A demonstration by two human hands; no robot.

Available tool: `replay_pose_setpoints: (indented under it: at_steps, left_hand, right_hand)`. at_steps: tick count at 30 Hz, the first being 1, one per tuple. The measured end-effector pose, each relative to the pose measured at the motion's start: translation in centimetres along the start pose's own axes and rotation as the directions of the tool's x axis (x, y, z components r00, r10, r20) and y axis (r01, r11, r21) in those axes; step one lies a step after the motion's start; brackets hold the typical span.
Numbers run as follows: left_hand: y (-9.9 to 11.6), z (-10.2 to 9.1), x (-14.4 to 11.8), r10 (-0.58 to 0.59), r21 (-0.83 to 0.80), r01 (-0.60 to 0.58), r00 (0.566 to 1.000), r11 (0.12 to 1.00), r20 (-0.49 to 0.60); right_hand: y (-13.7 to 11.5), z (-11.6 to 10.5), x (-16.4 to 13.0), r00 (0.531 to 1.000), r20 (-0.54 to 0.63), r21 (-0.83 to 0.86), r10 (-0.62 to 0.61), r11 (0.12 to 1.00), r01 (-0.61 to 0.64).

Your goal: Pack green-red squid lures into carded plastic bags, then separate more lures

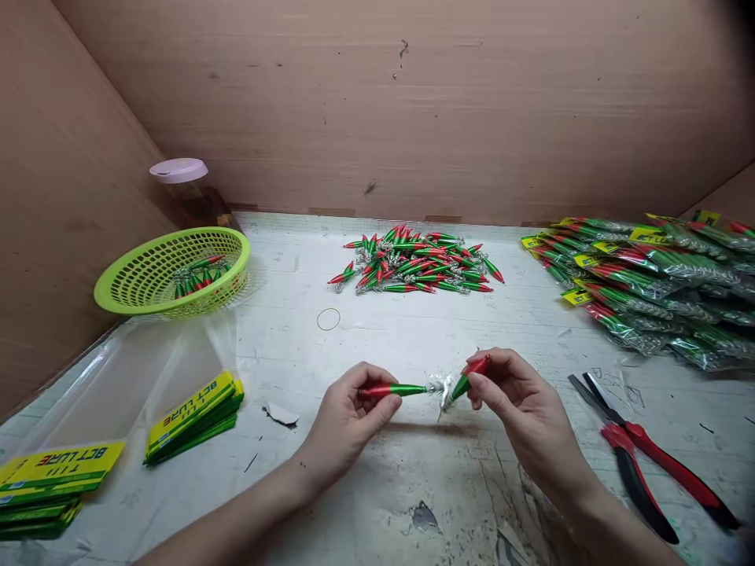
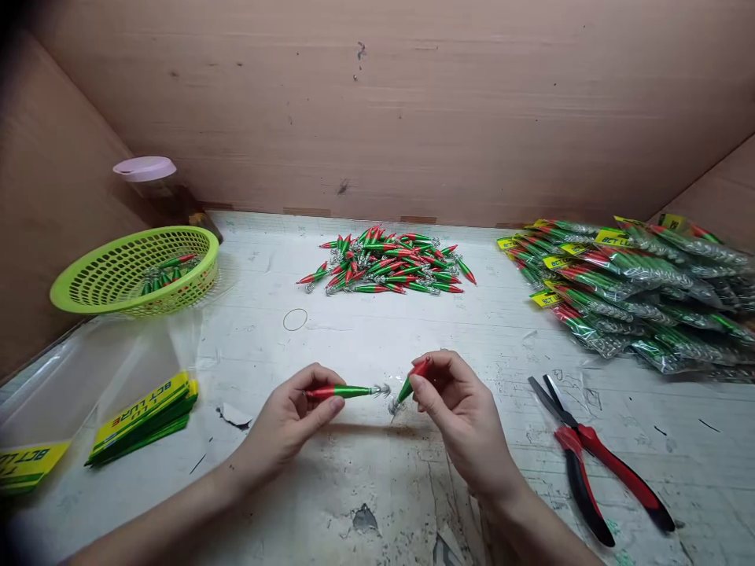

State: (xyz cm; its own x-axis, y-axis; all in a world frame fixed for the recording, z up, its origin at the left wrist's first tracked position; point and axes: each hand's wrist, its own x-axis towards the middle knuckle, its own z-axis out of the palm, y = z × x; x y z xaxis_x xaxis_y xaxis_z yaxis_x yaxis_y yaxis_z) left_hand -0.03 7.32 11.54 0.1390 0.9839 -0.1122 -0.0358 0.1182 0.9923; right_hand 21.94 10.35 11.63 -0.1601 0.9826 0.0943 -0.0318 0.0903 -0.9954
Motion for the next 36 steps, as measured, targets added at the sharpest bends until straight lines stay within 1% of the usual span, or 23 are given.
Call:
replay_pose_setpoints:
  at_steps: [2, 4, 7, 10, 13, 17, 19, 24, 29, 36]
  left_hand:
    - [0.1, -0.4, 0.2, -0.004, -0.045, 0.003, 1.000, 0.999, -0.020]
    - [0.1, -0.6, 0.4, -0.046, -0.116, 0.045, 0.999, 0.992, 0.000]
    - [0.1, -0.4, 0.4, -0.135, -0.207, 0.154, 0.985, 0.966, 0.103]
    - [0.0, 0.0, 0.2, -0.238, -0.267, 0.300, 0.941, 0.916, 0.239]
    - [-0.2, 0.4, -0.2, -0.282, -0.299, 0.377, 0.906, 0.877, 0.315]
    - [-0.2, 0.6, -0.5, -0.287, -0.300, 0.391, 0.897, 0.870, 0.337]
    - [-0.2, 0.6, -0.5, -0.278, -0.293, 0.385, 0.896, 0.875, 0.346]
    - [0.1, 0.8, -0.5, -0.269, -0.268, 0.387, 0.882, 0.882, 0.387]
    - [0.2, 1.0, -0.6, -0.297, -0.252, 0.406, 0.878, 0.878, 0.376]
    - [-0.3, 0.8, -0.5, -0.310, -0.254, 0.427, 0.865, 0.868, 0.394]
  right_hand:
    - [0.2, -0.2, 0.0, 0.997, 0.009, 0.100, 0.081, 0.992, -0.081]
    - [0.2, -0.1, 0.0, 0.980, 0.061, 0.216, 0.187, 0.956, -0.196]
    - [0.2, 0.4, -0.1, 0.936, 0.171, 0.345, 0.308, 0.871, -0.349]
    - [0.2, 1.0, -0.4, 0.893, 0.265, 0.379, 0.363, 0.813, -0.443]
    - [0.2, 1.4, -0.9, 0.853, 0.348, 0.359, 0.389, 0.785, -0.505]
    - [0.3, 1.8, -1.5, 0.812, 0.430, 0.349, 0.395, 0.757, -0.553]
    - [0.4, 2.0, -1.6, 0.800, 0.450, 0.351, 0.398, 0.744, -0.568]
    - [0.7, 2.1, -1.8, 0.794, 0.458, 0.338, 0.401, 0.747, -0.573]
    - [0.7, 2.0, -1.7, 0.794, 0.455, 0.317, 0.403, 0.760, -0.567]
    - [0.7, 2.1, -1.7, 0.786, 0.444, 0.315, 0.430, 0.747, -0.586]
